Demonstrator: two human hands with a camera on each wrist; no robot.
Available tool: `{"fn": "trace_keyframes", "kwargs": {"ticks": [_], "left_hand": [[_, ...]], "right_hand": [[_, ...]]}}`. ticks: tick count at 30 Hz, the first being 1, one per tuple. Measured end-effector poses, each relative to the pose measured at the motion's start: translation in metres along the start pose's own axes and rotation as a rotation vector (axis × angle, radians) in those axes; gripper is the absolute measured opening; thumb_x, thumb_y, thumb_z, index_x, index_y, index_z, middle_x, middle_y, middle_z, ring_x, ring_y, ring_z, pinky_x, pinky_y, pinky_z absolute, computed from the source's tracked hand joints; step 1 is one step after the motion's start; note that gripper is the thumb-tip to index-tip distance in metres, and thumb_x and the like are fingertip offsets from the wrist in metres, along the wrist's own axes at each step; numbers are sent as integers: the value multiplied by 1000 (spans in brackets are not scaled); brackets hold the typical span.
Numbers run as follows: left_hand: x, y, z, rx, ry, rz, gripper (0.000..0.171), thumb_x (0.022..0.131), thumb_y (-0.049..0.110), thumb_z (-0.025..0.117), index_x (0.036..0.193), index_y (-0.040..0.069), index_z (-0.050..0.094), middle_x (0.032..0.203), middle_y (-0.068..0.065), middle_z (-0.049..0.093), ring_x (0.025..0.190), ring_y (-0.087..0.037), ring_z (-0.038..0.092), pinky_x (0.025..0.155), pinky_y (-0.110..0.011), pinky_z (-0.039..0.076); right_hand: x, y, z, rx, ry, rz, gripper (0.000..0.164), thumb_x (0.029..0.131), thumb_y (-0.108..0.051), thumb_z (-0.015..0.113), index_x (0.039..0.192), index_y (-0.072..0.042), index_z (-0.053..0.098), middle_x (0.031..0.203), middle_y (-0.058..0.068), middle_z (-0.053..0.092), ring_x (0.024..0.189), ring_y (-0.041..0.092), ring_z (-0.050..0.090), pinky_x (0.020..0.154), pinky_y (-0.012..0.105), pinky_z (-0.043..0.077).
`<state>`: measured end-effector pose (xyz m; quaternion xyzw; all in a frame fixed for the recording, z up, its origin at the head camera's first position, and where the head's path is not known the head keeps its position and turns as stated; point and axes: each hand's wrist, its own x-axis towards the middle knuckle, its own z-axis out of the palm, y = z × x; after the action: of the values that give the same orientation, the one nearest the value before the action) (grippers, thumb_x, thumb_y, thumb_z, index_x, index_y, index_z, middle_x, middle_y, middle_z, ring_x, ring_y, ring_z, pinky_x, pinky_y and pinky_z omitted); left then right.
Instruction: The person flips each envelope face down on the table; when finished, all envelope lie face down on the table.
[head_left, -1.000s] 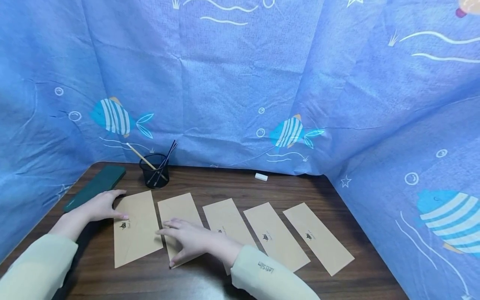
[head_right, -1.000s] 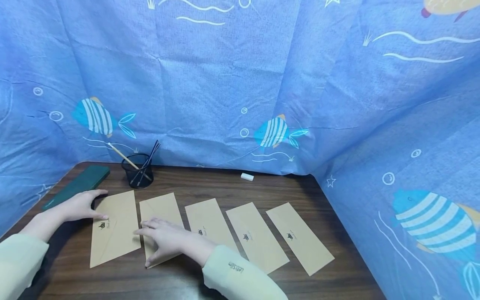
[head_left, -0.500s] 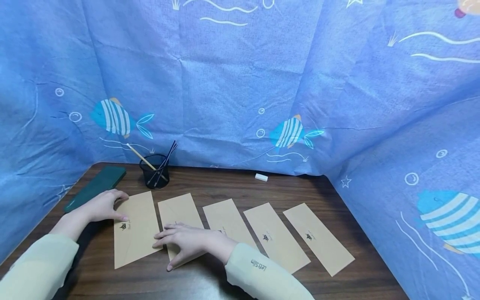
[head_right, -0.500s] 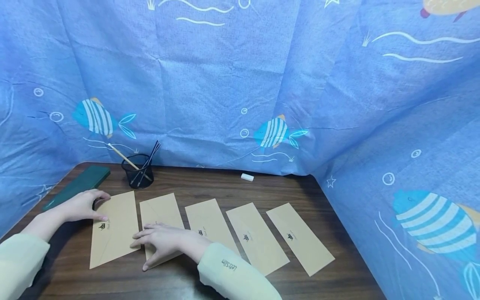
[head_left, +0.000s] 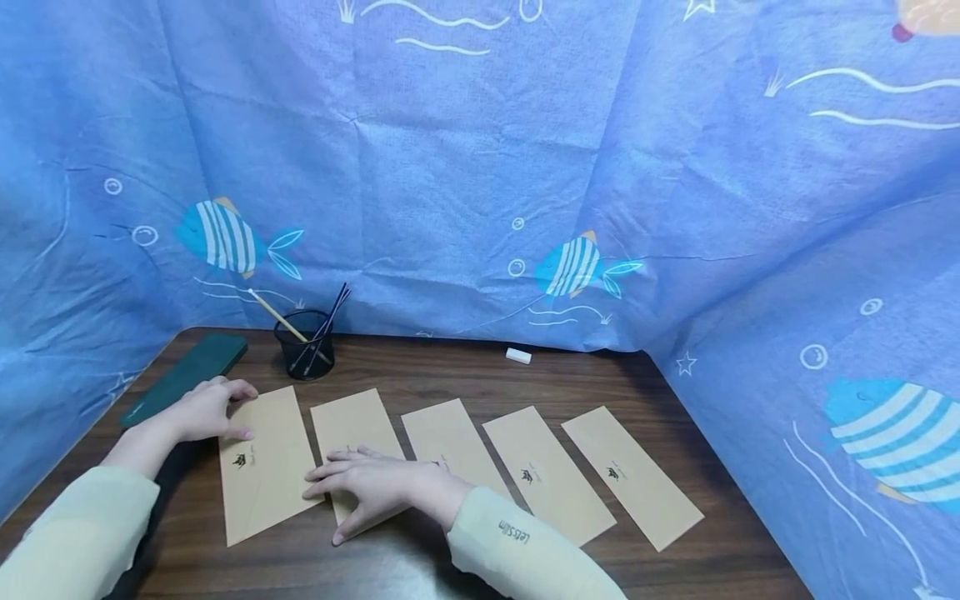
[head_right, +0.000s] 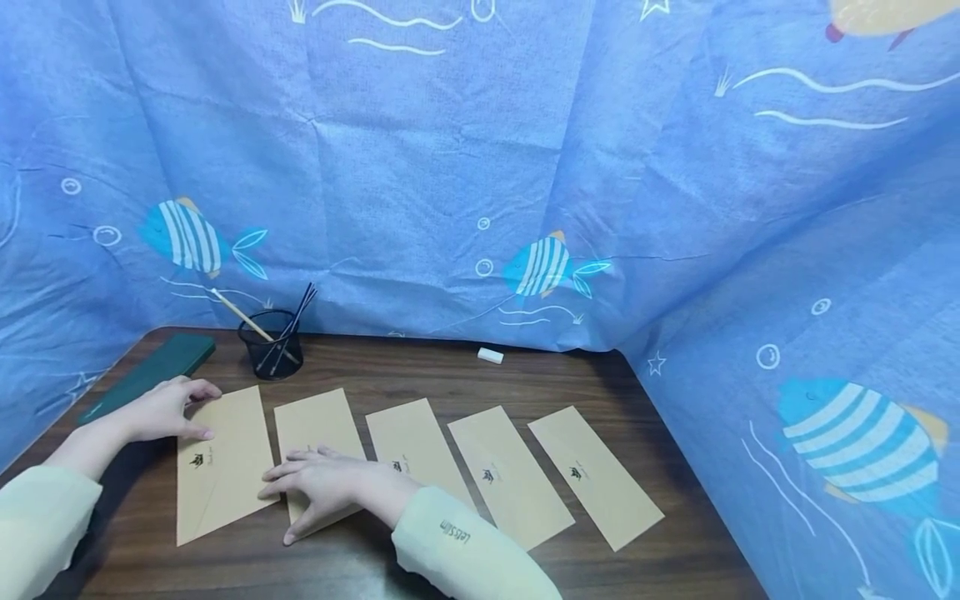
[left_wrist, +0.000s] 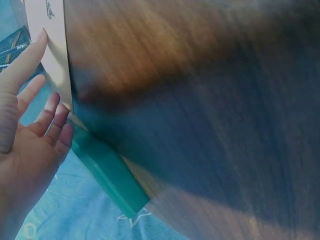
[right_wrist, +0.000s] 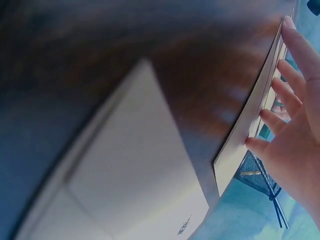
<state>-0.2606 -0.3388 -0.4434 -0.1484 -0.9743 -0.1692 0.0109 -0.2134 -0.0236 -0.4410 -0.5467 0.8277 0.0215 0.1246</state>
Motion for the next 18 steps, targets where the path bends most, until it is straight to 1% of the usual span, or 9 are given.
{"fn": "trace_keyframes", "kwargs": {"ticks": [2,4,6,7,10,13,16,18], "left_hand": [[0,1,-1,7,1,-18,67,62,43,84,109,1,61,103,-22,60,96,-41,50,77,-56,39],[0,1,-2,9,3,-25,66,63,43,83,110,2,61,104,-23,61,96,-41,49,76,-57,38],[0,0,-3,5,9,-25,65,64,44,83,110,3,62,104,-21,62,96,-40,50,75,-56,38],[0,0,-4,-3,10,-13,64,64,43,83,110,3,61,103,-21,62,95,-40,51,74,-56,39],[0,-2,-8,-55,3,24,60,66,36,83,110,3,60,102,-21,60,95,-40,52,77,-56,42],[0,-3,-14,-128,-27,49,51,70,23,81,110,1,59,104,-21,56,98,-40,53,82,-57,44],[1,-2,-21,-177,-60,34,38,74,13,77,107,4,63,109,-21,54,102,-44,53,85,-57,45],[2,0,-28,-199,-86,30,29,75,9,74,102,5,65,109,-20,56,103,-45,52,83,-56,46]], "right_hand": [[0,0,1,6,-2,3,72,78,-62,63,142,-41,37,151,-25,22,144,7,8,115,41,16],[0,0,1,13,-6,4,72,79,-62,63,142,-41,37,151,-25,21,144,7,8,115,41,16],[-1,0,2,22,-10,4,71,79,-61,64,142,-41,37,151,-25,21,144,7,8,115,42,15],[-1,0,2,28,-10,3,71,79,-61,64,142,-41,37,151,-25,21,144,7,8,115,42,15],[-1,-2,1,40,-7,4,69,80,-60,64,141,-40,38,151,-25,22,144,7,8,115,43,16],[0,-3,1,43,2,10,68,81,-58,64,141,-40,39,151,-24,23,143,7,8,114,44,17],[2,-3,2,34,15,16,66,82,-56,64,140,-39,40,150,-23,26,143,7,10,114,43,18],[2,-4,2,20,34,13,65,82,-55,64,140,-37,41,149,-20,29,143,7,14,113,42,20]]}}
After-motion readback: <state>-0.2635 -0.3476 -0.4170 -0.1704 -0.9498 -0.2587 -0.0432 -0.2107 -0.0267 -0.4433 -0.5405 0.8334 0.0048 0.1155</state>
